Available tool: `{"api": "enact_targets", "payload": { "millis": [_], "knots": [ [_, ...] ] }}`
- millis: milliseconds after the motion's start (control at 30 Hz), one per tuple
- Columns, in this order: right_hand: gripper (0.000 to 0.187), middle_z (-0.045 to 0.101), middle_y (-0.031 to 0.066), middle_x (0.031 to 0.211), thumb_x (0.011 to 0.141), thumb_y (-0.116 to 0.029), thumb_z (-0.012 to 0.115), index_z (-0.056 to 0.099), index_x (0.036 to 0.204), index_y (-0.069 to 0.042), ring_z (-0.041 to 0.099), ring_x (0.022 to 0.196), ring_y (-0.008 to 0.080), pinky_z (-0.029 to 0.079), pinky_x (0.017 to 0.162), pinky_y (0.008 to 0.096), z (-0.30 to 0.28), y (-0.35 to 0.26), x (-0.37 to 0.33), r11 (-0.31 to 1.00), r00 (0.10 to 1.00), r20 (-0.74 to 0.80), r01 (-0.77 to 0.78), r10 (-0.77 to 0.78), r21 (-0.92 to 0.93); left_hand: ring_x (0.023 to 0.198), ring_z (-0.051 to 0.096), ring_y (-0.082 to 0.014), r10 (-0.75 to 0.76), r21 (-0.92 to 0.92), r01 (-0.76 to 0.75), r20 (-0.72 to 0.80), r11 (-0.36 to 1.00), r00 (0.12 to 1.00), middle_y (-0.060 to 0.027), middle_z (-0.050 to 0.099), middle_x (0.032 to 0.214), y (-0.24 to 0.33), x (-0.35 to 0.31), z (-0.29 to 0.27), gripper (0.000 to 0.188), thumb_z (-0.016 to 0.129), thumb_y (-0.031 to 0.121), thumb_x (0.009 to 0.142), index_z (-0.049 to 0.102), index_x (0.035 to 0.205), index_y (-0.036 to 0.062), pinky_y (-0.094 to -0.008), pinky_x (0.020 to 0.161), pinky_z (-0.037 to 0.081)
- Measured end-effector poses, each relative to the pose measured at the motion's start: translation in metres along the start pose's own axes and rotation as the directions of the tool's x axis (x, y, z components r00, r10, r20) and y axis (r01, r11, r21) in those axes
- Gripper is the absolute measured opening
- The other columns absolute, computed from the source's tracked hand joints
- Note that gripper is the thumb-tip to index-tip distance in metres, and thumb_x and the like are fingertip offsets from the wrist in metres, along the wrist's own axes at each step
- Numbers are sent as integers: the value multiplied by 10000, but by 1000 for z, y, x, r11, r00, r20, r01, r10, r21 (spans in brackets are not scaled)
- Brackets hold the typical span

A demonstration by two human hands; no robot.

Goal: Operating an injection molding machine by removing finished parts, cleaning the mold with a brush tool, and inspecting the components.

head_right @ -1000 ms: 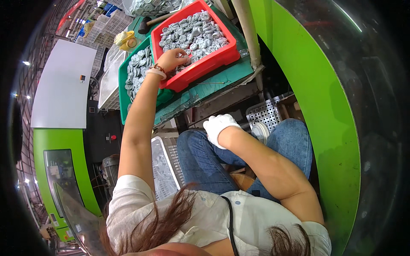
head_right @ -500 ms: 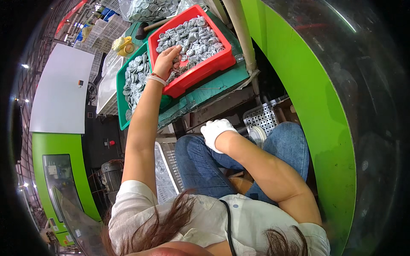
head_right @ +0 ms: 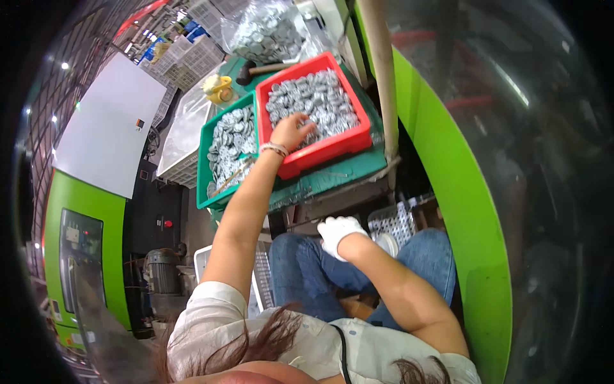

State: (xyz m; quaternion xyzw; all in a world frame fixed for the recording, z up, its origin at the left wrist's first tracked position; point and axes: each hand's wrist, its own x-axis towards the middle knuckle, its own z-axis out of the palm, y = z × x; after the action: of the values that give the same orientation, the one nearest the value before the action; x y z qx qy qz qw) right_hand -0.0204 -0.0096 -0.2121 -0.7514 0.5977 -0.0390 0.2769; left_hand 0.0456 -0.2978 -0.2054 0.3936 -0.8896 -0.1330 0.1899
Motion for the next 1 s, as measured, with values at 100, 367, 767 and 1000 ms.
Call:
{"api": "enact_targets", "payload": {
  "millis": [100, 367, 767, 1000],
  "knots": [
    [309, 617, 163, 1102, 896, -325, 541, 614, 1075, -83, 605, 1037, 340, 489, 875, 444, -4, 0, 0, 999, 998, 44, -39, 40, -12, 937, 656, -333, -40, -55, 40, -4, 998, 999, -197, 674, 988, -3, -1, 1, 432, 690, 401, 807, 665, 1057, 50, -397, 835, 509],
    [281, 618, 144, 1075, 891, -242, 578, 601, 1119, -79, 611, 974, 323, 489, 861, 391, -31, -10, -30, 970, 930, -346, 184, -121, 156, 953, 636, -367, -147, -57, 143, -60, 988, 987, -189, 676, 992, -3, -5, -6, 423, 629, 438, 829, 634, 1095, 109, -448, 836, 492],
    [337, 631, 110, 932, 668, 25, 634, 625, 992, -65, 610, 850, 315, 486, 789, 426, -125, -163, -375, 538, 185, -978, -817, -95, -207, 1052, 589, -398, 30, -148, -39, -57, 988, 998, -257, 607, 1147, -46, 28, 34, 452, 576, 344, 890, 547, 1188, 5, -440, 883, 460],
    [423, 539, 157, 1118, 832, -156, 694, 490, 1171, -6, 540, 1055, 289, 428, 927, 385, -122, -231, -460, 308, -587, -674, -809, -449, 500, 1007, 600, -413, 3, -53, -1, 37, 999, 999, -240, 626, 1109, -30, 23, 15, 499, 543, 442, 877, 530, 1203, 65, -465, 836, 469]
  ]
}}
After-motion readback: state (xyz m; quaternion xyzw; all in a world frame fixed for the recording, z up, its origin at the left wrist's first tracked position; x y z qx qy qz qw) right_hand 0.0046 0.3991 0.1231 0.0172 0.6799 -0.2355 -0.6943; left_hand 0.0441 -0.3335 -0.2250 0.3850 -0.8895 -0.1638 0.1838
